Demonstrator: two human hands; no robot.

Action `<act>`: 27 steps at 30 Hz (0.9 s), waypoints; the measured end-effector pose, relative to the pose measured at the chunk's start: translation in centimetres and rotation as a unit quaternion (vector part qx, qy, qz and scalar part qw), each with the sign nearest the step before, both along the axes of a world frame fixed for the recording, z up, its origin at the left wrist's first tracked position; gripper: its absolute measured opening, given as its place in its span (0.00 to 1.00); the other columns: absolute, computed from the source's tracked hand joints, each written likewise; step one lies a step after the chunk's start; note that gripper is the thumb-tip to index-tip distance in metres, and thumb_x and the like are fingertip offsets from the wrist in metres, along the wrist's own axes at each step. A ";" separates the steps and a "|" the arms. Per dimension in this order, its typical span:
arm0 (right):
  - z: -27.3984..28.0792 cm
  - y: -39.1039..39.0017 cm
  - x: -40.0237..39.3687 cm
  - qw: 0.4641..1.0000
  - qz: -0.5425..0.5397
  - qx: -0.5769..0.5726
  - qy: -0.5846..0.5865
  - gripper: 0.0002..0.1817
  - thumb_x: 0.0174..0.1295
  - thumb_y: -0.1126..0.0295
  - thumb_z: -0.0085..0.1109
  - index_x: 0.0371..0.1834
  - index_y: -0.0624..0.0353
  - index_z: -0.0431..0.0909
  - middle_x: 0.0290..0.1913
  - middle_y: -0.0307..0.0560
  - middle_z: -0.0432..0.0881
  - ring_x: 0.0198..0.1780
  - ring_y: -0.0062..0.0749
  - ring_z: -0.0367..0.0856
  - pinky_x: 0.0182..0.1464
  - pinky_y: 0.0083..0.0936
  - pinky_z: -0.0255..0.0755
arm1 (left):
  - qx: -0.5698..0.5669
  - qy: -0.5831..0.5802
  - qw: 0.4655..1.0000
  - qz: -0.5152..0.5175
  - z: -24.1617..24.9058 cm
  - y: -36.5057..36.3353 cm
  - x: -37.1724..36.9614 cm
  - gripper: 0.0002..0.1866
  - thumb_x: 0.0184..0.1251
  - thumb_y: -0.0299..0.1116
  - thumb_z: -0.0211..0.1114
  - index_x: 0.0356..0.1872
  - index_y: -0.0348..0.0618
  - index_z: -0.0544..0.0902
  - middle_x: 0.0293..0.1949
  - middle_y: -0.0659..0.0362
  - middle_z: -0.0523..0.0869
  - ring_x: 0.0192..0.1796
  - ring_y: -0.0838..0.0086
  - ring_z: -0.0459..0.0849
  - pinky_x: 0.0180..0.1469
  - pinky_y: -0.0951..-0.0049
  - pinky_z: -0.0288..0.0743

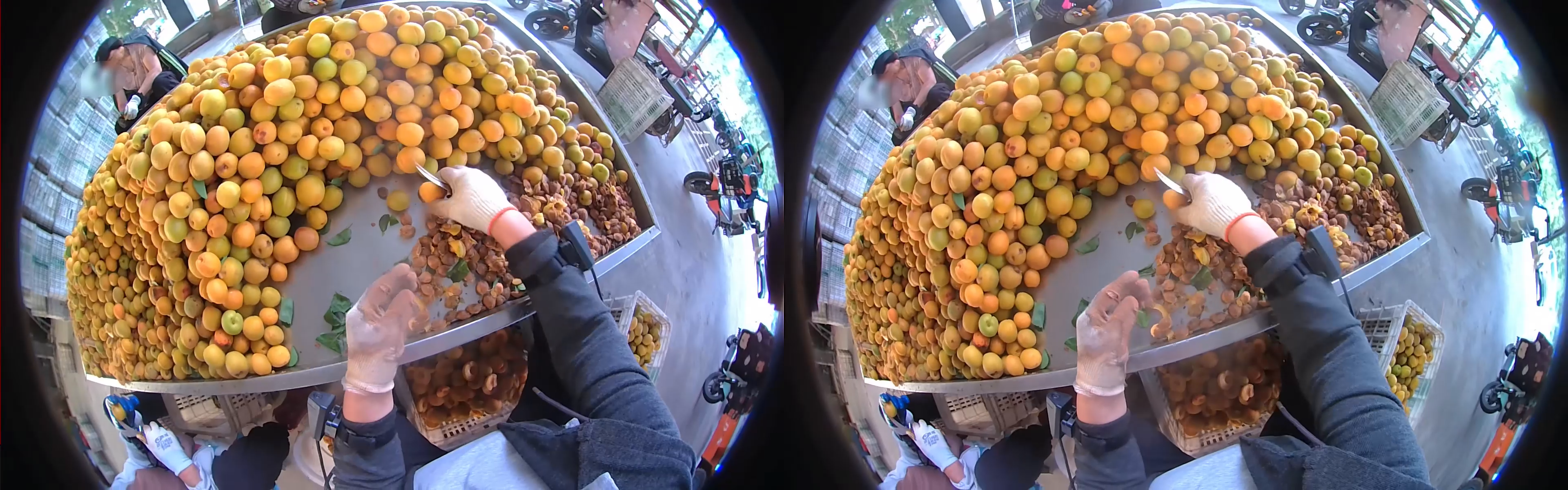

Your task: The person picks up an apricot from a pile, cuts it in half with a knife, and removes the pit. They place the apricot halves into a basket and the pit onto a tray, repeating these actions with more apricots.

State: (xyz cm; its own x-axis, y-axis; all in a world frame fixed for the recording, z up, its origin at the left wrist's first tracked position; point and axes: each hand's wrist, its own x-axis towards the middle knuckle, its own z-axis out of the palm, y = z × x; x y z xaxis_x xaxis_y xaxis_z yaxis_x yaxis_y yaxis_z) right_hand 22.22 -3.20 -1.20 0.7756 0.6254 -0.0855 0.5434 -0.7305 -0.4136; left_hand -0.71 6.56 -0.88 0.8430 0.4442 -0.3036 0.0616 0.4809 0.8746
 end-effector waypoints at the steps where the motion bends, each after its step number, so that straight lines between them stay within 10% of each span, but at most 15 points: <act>1: 0.9 -0.2 -1.0 0.994 -0.001 0.054 0.092 0.20 0.52 0.61 0.65 0.45 0.61 0.79 0.41 0.59 0.83 0.40 0.51 0.83 0.42 0.37 0.77 | -0.029 -0.028 0.999 0.021 -0.4 0.0 0.0 0.20 0.66 0.22 0.62 0.59 0.32 0.75 0.48 0.55 0.84 0.51 0.72 0.82 0.57 0.73 0.75; 3: 2.5 -1.1 -4.6 0.938 0.021 0.251 0.237 0.20 0.51 0.64 0.67 0.45 0.63 0.80 0.36 0.58 0.85 0.37 0.49 0.84 0.41 0.34 0.77 | -0.067 -0.018 0.995 0.072 -0.1 -0.8 0.6 0.22 0.65 0.21 0.62 0.61 0.33 0.74 0.48 0.56 0.84 0.48 0.76 0.81 0.52 0.79 0.74; 11: 8.2 -4.8 -10.4 0.959 0.115 0.202 0.164 0.25 0.52 0.71 0.64 0.57 0.58 0.75 0.31 0.47 0.81 0.32 0.32 0.82 0.37 0.27 0.76 | -0.172 -0.109 0.979 0.017 -0.5 -2.0 1.2 0.23 0.67 0.26 0.63 0.62 0.36 0.71 0.48 0.52 0.83 0.47 0.65 0.85 0.50 0.68 0.81; 13: 9.4 -6.1 -9.9 0.897 0.015 0.325 0.298 0.28 0.54 0.76 0.61 0.61 0.58 0.72 0.25 0.36 0.75 0.24 0.18 0.75 0.27 0.19 0.70 | -0.232 -0.163 0.959 0.012 -0.1 -2.1 0.8 0.25 0.67 0.30 0.63 0.63 0.36 0.69 0.48 0.50 0.83 0.48 0.62 0.85 0.52 0.65 0.81; 16: 5.7 -8.2 -10.3 0.643 -0.206 0.584 0.450 0.16 0.63 0.72 0.53 0.55 0.58 0.72 0.20 0.32 0.67 0.16 0.17 0.61 0.18 0.15 0.55 | -0.290 -0.222 0.931 0.007 -0.6 -1.9 0.3 0.30 0.68 0.38 0.64 0.67 0.38 0.64 0.50 0.45 0.82 0.50 0.55 0.84 0.58 0.55 0.78; 18: 3.1 -9.7 -11.1 0.633 -0.274 0.443 0.572 0.13 0.65 0.71 0.50 0.51 0.59 0.73 0.18 0.31 0.63 0.13 0.19 0.57 0.15 0.17 0.50 | -0.272 -0.247 0.930 -0.018 -1.3 -1.9 0.3 0.26 0.72 0.42 0.58 0.65 0.40 0.67 0.54 0.40 0.80 0.53 0.53 0.83 0.59 0.51 0.77; 22: 6.4 -9.0 -14.2 0.797 -0.151 0.314 0.493 0.09 0.61 0.72 0.57 0.43 0.58 0.82 0.21 0.33 0.73 0.16 0.15 0.66 0.17 0.16 0.57 | -0.299 -0.221 0.928 -0.012 -2.5 -2.4 0.4 0.27 0.72 0.44 0.58 0.64 0.39 0.68 0.53 0.40 0.80 0.53 0.52 0.83 0.60 0.51 0.75; 23: 5.2 -8.8 -14.6 0.847 -0.095 0.304 0.426 0.08 0.61 0.71 0.58 0.39 0.58 0.85 0.31 0.39 0.83 0.35 0.20 0.78 0.39 0.18 0.72 | -0.313 -0.225 0.923 -0.010 -2.7 -2.6 0.5 0.27 0.71 0.44 0.59 0.64 0.37 0.68 0.52 0.41 0.81 0.53 0.52 0.83 0.61 0.52 0.75; 27: 2.9 -8.9 -15.2 0.873 0.002 0.301 0.384 0.09 0.59 0.73 0.56 0.39 0.57 0.84 0.32 0.45 0.84 0.38 0.27 0.81 0.45 0.25 0.74 | -0.267 -0.183 0.946 0.007 -2.1 -3.5 0.5 0.29 0.69 0.44 0.62 0.62 0.33 0.68 0.50 0.43 0.83 0.53 0.53 0.82 0.63 0.52 0.73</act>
State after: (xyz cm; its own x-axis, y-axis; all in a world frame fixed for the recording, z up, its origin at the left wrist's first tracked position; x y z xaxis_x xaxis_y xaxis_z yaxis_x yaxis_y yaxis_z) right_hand 7.06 -12.07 1.70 0.6321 0.7388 -0.2336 -0.0605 -0.2535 -0.9654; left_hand -0.21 3.07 -2.97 0.9302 0.3220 -0.1761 -0.2086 0.8587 0.4681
